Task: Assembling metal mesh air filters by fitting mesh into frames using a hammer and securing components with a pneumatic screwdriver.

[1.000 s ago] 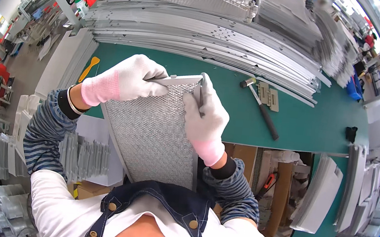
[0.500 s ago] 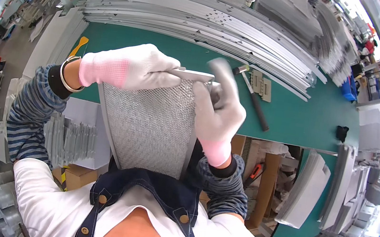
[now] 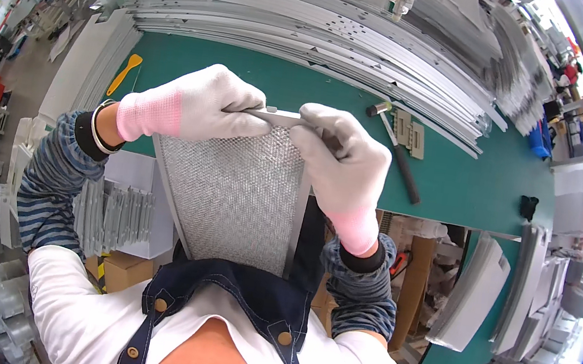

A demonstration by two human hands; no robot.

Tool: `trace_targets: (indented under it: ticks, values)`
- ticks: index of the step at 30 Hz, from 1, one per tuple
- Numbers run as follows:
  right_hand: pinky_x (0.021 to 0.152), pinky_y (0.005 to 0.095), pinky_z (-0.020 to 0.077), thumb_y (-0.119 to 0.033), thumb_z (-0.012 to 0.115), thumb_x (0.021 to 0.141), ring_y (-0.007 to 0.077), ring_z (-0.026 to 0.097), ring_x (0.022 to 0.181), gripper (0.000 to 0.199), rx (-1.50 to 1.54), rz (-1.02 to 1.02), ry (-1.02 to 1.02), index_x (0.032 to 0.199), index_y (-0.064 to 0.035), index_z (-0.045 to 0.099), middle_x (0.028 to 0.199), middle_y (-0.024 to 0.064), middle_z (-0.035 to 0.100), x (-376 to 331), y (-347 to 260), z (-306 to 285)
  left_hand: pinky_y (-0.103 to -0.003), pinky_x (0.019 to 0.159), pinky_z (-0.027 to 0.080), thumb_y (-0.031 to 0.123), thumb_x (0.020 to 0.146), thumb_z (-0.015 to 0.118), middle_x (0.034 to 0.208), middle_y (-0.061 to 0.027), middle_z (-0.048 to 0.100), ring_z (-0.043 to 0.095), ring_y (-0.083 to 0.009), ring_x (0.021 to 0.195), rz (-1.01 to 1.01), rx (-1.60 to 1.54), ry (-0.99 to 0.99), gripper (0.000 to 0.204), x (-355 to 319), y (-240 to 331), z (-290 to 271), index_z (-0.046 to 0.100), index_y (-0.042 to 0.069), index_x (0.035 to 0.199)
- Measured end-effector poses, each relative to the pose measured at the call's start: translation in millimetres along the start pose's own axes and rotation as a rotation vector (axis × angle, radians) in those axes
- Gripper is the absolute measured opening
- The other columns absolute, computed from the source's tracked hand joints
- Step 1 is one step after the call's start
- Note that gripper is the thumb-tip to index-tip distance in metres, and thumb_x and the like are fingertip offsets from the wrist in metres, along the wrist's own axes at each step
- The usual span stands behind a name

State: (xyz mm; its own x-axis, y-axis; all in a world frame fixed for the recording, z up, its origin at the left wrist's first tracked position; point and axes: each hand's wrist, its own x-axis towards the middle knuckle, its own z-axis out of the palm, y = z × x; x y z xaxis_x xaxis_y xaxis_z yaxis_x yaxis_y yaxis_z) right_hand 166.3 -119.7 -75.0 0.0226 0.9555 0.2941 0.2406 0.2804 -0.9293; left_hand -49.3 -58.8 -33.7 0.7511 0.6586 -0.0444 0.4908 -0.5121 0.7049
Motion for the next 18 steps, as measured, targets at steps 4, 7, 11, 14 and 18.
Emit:
trace_targets:
  ticks: [4, 7, 11, 14, 18]
  values:
    - [0.07, 0.0236, 0.0471, -0.008, 0.086, 0.064, 0.009, 0.053, 0.075, 0.061, -0.026, -0.13, -0.071, 0.112, -0.0016, 0.049, 0.09, 0.0034, 0.056, -2, 22, 25, -0.037, 0.055, 0.045, 0.033, 0.092, 0.062, 0.064, -0.0195, 0.056, 0.059, -0.0258, 0.056, 0.043, 0.133, -0.046, 0.038, -4, -2, -2, 0.058, -0.004, 0.09]
    - [0.082, 0.0238, 0.0451, -0.003, 0.072, 0.079, 0.0091, 0.053, 0.09, 0.035, 0.174, -0.048, 0.004, 0.105, -0.0014, 0.049, 0.101, 0.0086, 0.057, -3, 42, 30, -0.037, 0.06, 0.049, 0.035, 0.087, 0.068, 0.07, -0.0198, 0.061, 0.065, -0.0312, 0.065, -0.005, 0.161, -0.146, 0.043, -3, 0, -7, 0.056, -0.004, 0.101]
    - [0.1, 0.049, 0.0443, -0.012, 0.044, 0.099, 0.0338, 0.057, 0.112, 0.012, 0.851, -0.104, -0.051, 0.103, -0.0037, 0.052, 0.122, 0.0209, 0.057, 9, 68, 25, -0.037, 0.09, 0.05, 0.016, 0.082, 0.07, 0.115, -0.0191, 0.062, 0.062, -0.0325, 0.104, 0.412, 0.499, 0.603, 0.048, -9, -20, -13, 0.053, -0.001, 0.124]
    - [0.113, 0.0509, 0.0311, -0.031, 0.051, 0.099, 0.0296, 0.041, 0.132, 0.026, 1.324, -0.021, -0.085, 0.111, -0.0137, 0.065, 0.129, 0.0094, 0.056, 6, 133, -5, -0.037, 0.088, 0.051, 0.016, 0.083, 0.069, 0.11, -0.0179, 0.064, 0.064, -0.0318, 0.1, 0.111, 0.246, 0.755, 0.041, -58, -44, -7, 0.058, -0.001, 0.119]
    - [0.112, 0.0461, 0.0323, -0.027, 0.047, 0.099, 0.0286, 0.045, 0.129, 0.036, 1.216, 0.157, 0.084, 0.124, -0.002, 0.056, 0.135, 0.0134, 0.053, -1, 188, -45, -0.033, 0.073, 0.056, 0.023, 0.088, 0.064, 0.093, -0.0176, 0.069, 0.069, -0.023, 0.084, -0.23, 0.047, 0.053, 0.033, -152, -93, 125, 0.064, -0.003, 0.108]
